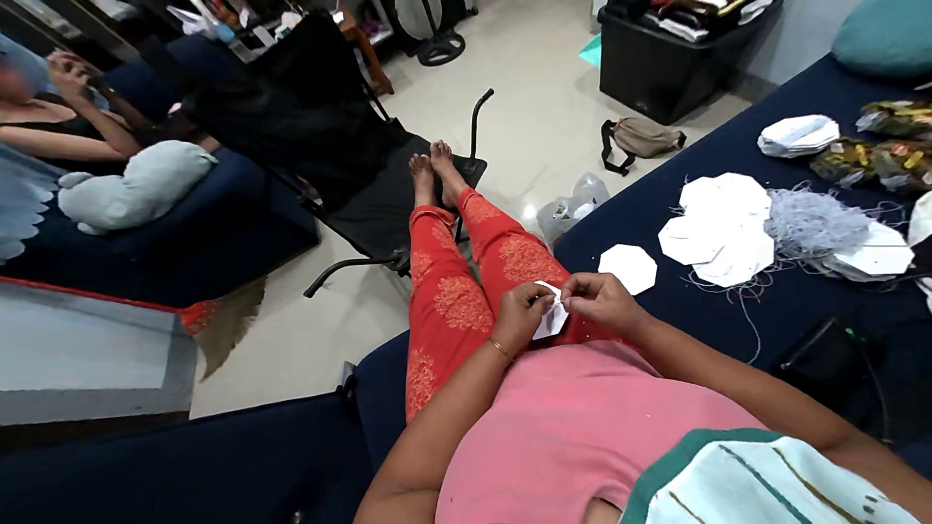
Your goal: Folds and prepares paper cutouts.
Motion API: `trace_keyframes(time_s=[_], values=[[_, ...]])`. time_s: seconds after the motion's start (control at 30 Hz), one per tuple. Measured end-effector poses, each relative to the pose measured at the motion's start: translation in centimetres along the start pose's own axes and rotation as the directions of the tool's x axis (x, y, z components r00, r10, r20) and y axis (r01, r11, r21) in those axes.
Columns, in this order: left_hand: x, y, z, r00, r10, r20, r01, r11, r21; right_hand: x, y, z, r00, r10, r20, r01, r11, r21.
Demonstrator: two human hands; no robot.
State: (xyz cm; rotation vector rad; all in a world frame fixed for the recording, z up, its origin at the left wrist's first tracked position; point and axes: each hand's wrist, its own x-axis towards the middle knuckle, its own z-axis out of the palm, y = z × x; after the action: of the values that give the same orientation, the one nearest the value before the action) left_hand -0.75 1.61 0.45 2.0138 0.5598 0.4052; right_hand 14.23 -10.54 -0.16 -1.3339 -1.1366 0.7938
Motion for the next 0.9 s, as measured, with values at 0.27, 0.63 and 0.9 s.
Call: trace_keyframes(time_s=[0.27, 0.63, 0.9], values=[[-0.4, 0.1, 0.7, 0.993, 0.111, -0.030, -0.115, 0.979, -0.171, -0.1, -0.4, -0.5, 1.000, 0.010, -0.016, -0.011, 1.000, -0.014], [0.4, -0.3, 1.0, 0.921, 0.380, 0.081, -0.360, 0.913, -0.192, -0.3, -1.0, -7.5, 0.961, 0.196, -0.194, -0.230, 0.957, -0.175], [0.2, -0.9, 0.6, 0.983, 0.163, 0.083, -0.132, 0.948, -0.289, -3.6, 2.4, -18.4, 0.585, -0.033, -0.810, -0.551, 0.716, -0.428]])
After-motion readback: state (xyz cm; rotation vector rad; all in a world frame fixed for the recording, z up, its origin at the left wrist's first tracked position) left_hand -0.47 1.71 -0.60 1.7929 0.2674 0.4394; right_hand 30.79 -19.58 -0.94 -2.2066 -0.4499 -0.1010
